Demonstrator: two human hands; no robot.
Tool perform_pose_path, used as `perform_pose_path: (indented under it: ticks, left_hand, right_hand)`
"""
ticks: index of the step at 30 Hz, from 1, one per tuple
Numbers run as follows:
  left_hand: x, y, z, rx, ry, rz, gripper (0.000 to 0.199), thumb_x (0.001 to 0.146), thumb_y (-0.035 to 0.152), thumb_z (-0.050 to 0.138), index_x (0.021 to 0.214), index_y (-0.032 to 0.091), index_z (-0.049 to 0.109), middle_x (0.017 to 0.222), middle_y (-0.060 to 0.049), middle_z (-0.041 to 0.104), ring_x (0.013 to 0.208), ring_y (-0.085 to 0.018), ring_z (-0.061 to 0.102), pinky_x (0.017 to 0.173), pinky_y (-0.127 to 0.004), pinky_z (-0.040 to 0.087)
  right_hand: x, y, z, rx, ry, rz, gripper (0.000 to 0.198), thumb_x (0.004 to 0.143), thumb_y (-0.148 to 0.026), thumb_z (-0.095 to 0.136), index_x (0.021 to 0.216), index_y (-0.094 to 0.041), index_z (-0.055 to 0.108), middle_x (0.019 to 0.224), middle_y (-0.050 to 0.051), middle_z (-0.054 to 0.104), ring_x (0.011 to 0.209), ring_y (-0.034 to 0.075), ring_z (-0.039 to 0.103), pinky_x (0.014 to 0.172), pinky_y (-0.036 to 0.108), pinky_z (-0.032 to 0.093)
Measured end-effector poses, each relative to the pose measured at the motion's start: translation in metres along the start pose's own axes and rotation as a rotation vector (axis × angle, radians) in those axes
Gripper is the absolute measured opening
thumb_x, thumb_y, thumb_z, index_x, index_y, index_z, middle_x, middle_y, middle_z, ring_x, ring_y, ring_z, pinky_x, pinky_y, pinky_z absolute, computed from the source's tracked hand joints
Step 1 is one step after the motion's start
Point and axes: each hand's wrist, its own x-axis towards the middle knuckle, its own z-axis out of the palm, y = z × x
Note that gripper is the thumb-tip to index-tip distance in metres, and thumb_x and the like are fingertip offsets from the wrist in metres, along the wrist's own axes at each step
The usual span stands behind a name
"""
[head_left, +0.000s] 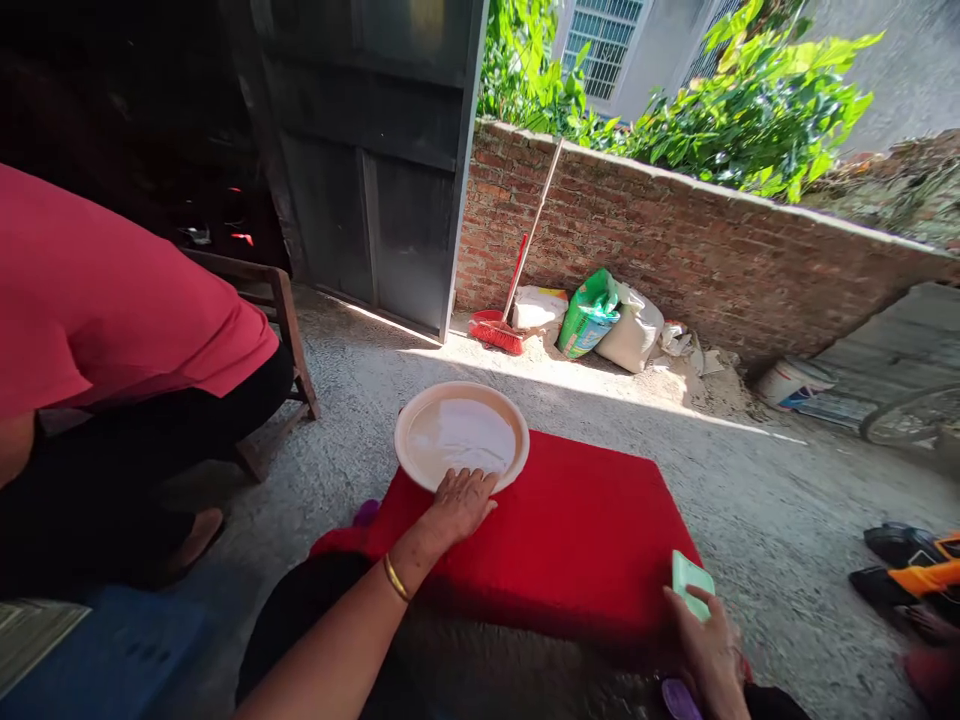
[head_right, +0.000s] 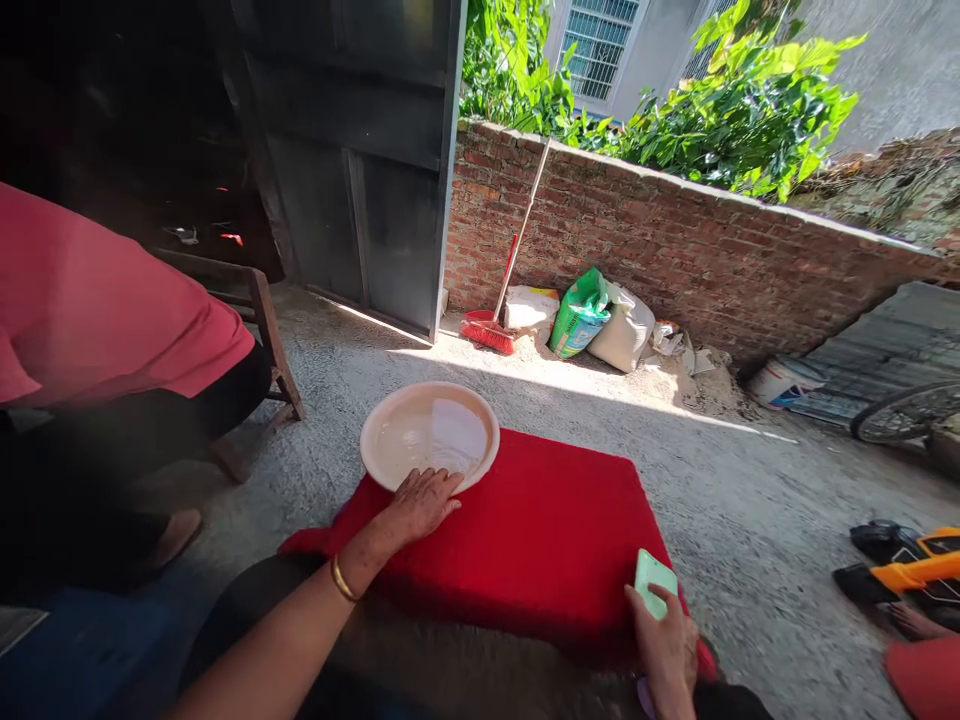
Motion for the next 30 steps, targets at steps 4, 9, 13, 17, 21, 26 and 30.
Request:
perform_pose_path:
  ticks: [4, 9, 13, 17, 21, 26, 30]
  left_hand:
    - [-0.002, -0.002, 0.002, 0.027, 0.003, 0.002, 0.037, 0.098, 0.029, 0.051, 0.134, 0.022, 0.055, 0.122, -0.011, 0.067, 0.114, -0.031, 0.06, 0.098, -0.047, 0.043]
    - [-0.003, -0.004, 0.005, 0.058, 0.01, 0.008, 0.036, 0.098, 0.029, 0.052, 0.133, 0.023, 0.055, 0.121, -0.011, 0.067, 0.113, -0.029, 0.06, 0.098, -0.045, 0.043]
    - [0.0, -0.002, 0.009, 0.065, 0.014, 0.003, 0.036, 0.098, 0.029, 0.051, 0.132, 0.023, 0.055, 0.117, -0.011, 0.068, 0.111, -0.029, 0.061, 0.095, -0.044, 0.043]
    - [0.002, -0.001, 0.014, 0.056, 0.035, -0.004, 0.033, 0.098, 0.029, 0.051, 0.13, 0.021, 0.057, 0.114, -0.012, 0.068, 0.109, -0.029, 0.062, 0.094, -0.044, 0.043]
    - [0.001, 0.0, 0.014, 0.065, 0.047, -0.014, 0.032, 0.098, 0.028, 0.052, 0.128, 0.022, 0.058, 0.113, -0.011, 0.069, 0.107, -0.028, 0.063, 0.093, -0.042, 0.042]
    - [-0.001, 0.0, 0.012, 0.088, 0.046, -0.024, 0.03, 0.098, 0.027, 0.051, 0.127, 0.023, 0.058, 0.112, -0.01, 0.069, 0.107, -0.027, 0.063, 0.092, -0.041, 0.041]
    - [-0.001, 0.002, 0.01, 0.093, 0.029, -0.026, 0.032, 0.099, 0.027, 0.048, 0.13, 0.022, 0.056, 0.114, -0.01, 0.069, 0.107, -0.027, 0.063, 0.093, -0.042, 0.041]
  right_hand:
    - [-0.104, -0.064, 0.05, 0.166, -0.396, -0.344, 0.037, 0.065, -0.051, 0.062, 0.093, -0.028, 0.069, 0.094, 0.005, 0.059, 0.089, 0.028, 0.064, 0.081, 0.039, 0.051]
    - [-0.146, -0.104, 0.053, 0.198, -0.853, -0.549, 0.031, 0.063, -0.031, 0.063, 0.092, -0.028, 0.073, 0.097, 0.002, 0.06, 0.088, 0.02, 0.063, 0.073, 0.028, 0.047]
    - [-0.05, -0.059, 0.011, 0.23, -0.314, -0.201, 0.051, 0.059, -0.059, 0.065, 0.094, -0.023, 0.07, 0.095, 0.008, 0.065, 0.097, 0.031, 0.062, 0.085, 0.04, 0.048]
    - [0.026, -0.012, -0.012, 0.06, -0.006, 0.219, 0.057, 0.052, -0.065, 0.064, 0.089, -0.022, 0.067, 0.072, 0.007, 0.061, 0.08, 0.036, 0.062, 0.071, 0.047, 0.05]
    - [-0.019, -0.035, 0.019, -0.01, -0.084, 0.04, 0.048, 0.058, -0.059, 0.064, 0.089, -0.022, 0.069, 0.08, 0.008, 0.059, 0.082, 0.033, 0.061, 0.074, 0.046, 0.051]
    - [-0.135, -0.102, 0.062, 0.143, -0.771, -0.504, 0.033, 0.064, -0.034, 0.063, 0.096, -0.027, 0.072, 0.098, 0.005, 0.058, 0.089, 0.022, 0.061, 0.076, 0.031, 0.049]
    - [-0.121, -0.091, 0.038, 0.202, -0.779, -0.492, 0.033, 0.065, -0.038, 0.065, 0.096, -0.027, 0.072, 0.099, 0.004, 0.06, 0.093, 0.022, 0.061, 0.077, 0.03, 0.048]
